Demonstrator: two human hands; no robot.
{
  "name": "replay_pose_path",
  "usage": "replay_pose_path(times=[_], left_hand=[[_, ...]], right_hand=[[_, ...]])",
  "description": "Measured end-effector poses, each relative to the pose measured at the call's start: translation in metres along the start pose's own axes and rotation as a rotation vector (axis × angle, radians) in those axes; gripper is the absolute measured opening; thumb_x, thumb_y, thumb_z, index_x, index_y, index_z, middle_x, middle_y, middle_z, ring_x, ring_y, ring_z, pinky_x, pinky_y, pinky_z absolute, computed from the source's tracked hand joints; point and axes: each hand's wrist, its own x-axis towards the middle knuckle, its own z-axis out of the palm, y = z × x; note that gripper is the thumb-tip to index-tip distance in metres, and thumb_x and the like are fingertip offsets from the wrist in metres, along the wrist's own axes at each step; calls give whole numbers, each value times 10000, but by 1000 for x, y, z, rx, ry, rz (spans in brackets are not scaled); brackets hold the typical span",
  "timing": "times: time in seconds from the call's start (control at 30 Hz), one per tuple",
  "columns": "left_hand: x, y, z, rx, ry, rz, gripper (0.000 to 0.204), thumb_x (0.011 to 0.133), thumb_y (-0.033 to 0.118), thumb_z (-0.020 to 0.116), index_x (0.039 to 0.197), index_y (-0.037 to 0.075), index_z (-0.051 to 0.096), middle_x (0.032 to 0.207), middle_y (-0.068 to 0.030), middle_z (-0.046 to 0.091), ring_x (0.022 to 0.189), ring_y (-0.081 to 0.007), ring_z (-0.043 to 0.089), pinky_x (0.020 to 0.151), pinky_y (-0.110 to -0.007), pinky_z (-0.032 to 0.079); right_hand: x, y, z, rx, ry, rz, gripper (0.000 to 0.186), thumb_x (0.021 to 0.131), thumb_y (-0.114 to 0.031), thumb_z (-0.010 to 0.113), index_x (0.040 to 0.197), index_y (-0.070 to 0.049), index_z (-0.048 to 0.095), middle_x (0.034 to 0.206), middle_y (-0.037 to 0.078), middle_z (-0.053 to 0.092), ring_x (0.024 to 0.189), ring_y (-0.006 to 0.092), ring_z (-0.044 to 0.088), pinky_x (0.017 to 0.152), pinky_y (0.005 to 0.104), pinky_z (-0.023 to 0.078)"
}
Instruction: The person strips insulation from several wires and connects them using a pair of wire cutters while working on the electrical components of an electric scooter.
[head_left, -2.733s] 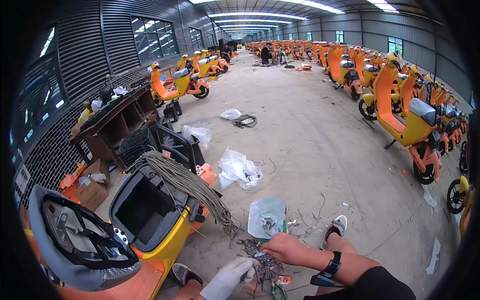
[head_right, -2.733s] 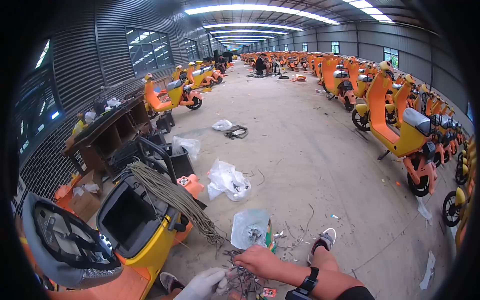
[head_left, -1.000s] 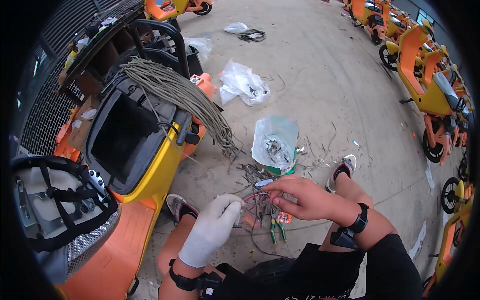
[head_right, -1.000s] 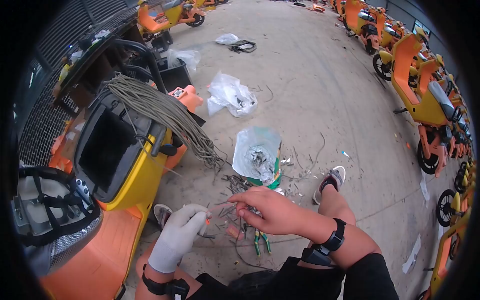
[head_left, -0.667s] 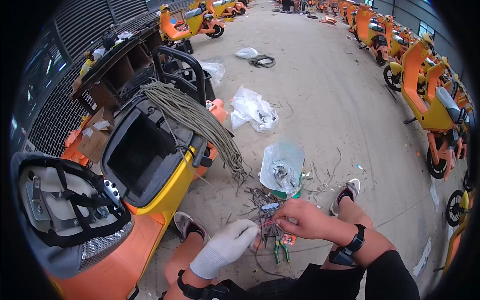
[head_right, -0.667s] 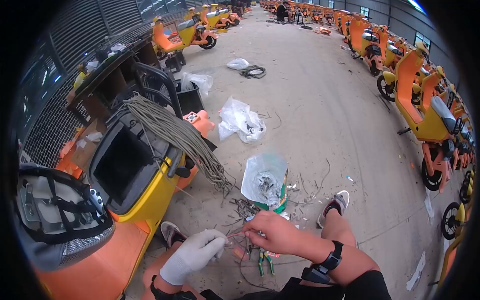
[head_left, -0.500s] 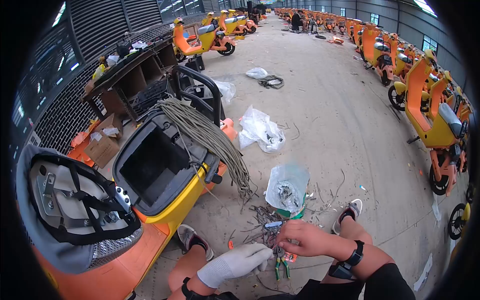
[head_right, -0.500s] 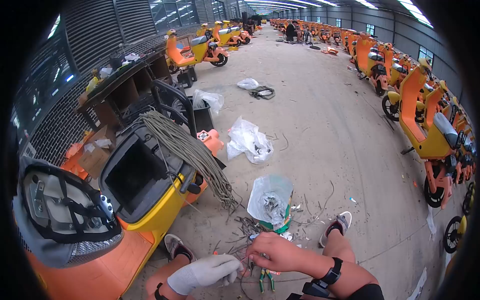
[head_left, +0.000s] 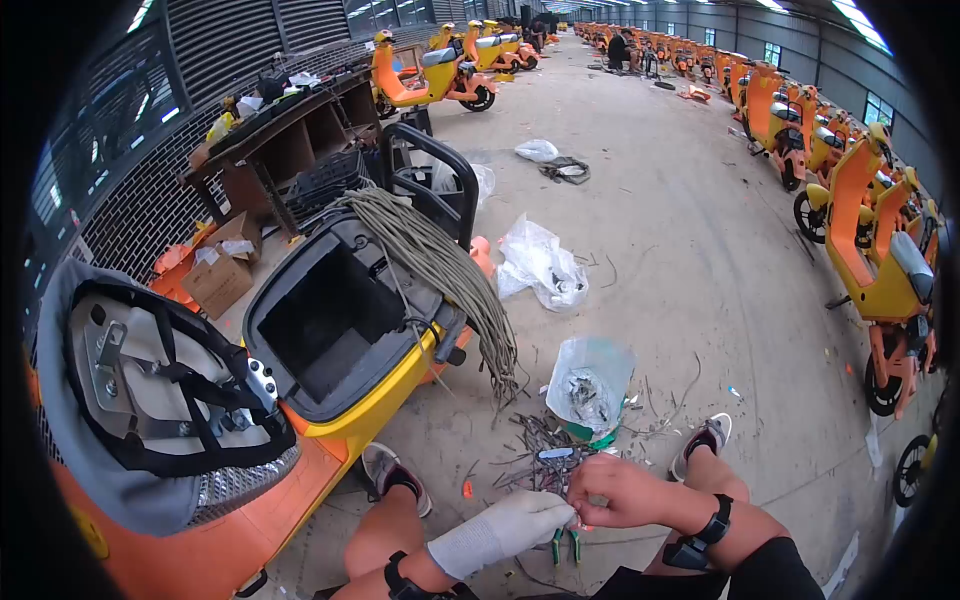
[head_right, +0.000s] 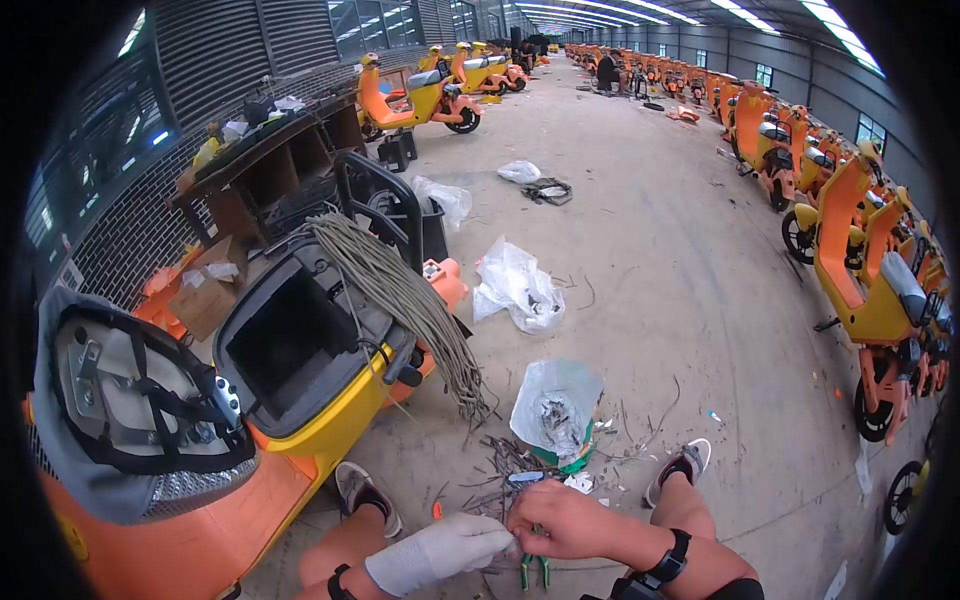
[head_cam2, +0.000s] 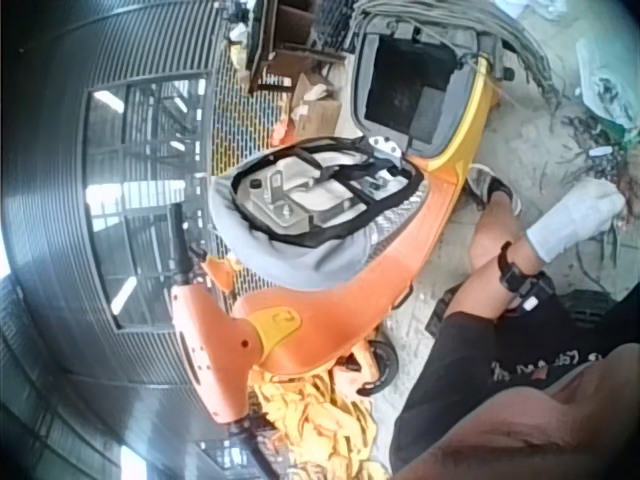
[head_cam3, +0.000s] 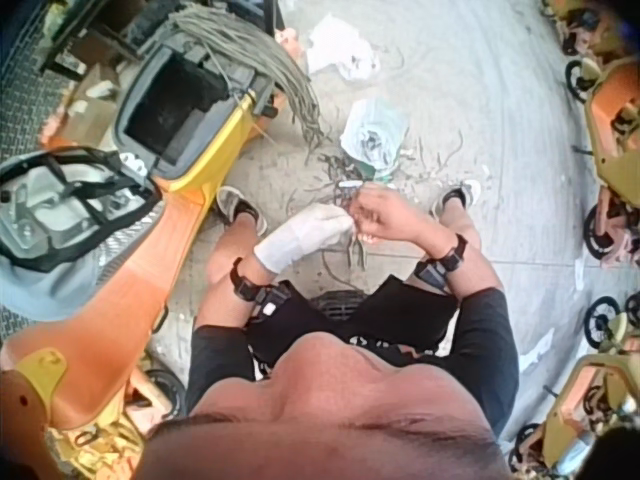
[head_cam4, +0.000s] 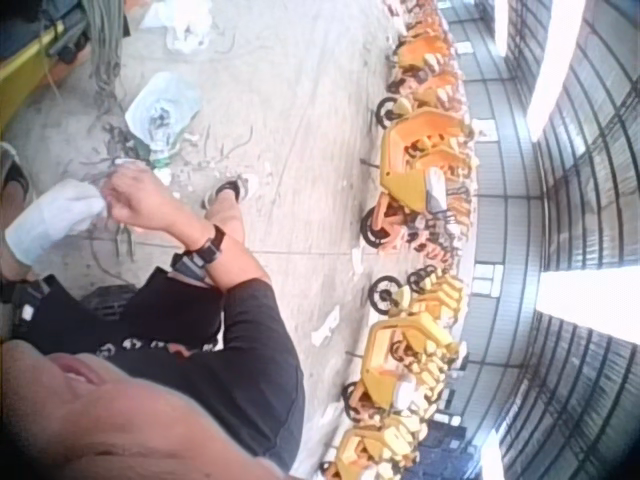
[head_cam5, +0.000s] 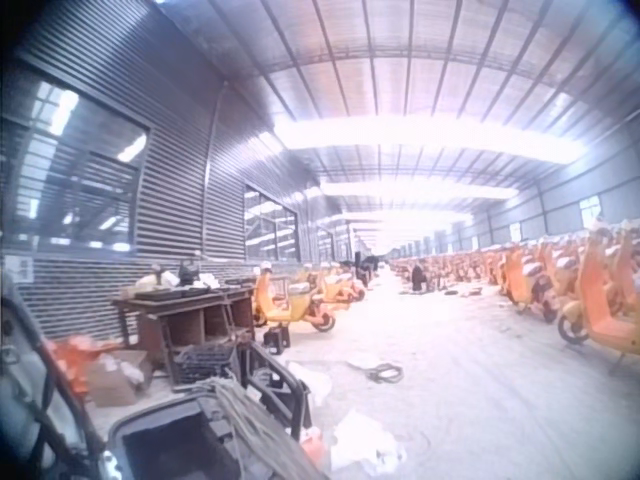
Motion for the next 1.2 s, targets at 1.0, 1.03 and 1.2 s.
replay_pose_path(times=[1.0,1.03,1.2], left_hand=[[-66,1,-27,-741,261,659,309,979,153,450,796,-56,586,429,55,296,347,-95,257,395,-293,236],[-69,-4,-33,-780,214,696,349,998,217,492,796,-52,582,462,35,345,378,-111,310,434,-287,262],[-82,-6,-42,-852,304,874,346,1032,223,420,832,-7,583,440,78,295,353,-87,264,398,-280,224]], right_hand=[[-10,20,-31,9,217,119,76,708,-86,644,760,-67,592,705,26,577,705,233,580,743,352,450],[-10,20,-30,8,231,129,77,707,-86,643,762,-67,592,704,28,576,707,232,582,746,353,450],[-8,30,-27,-76,256,93,69,719,-77,634,775,-64,595,748,38,602,740,248,595,765,352,450]])
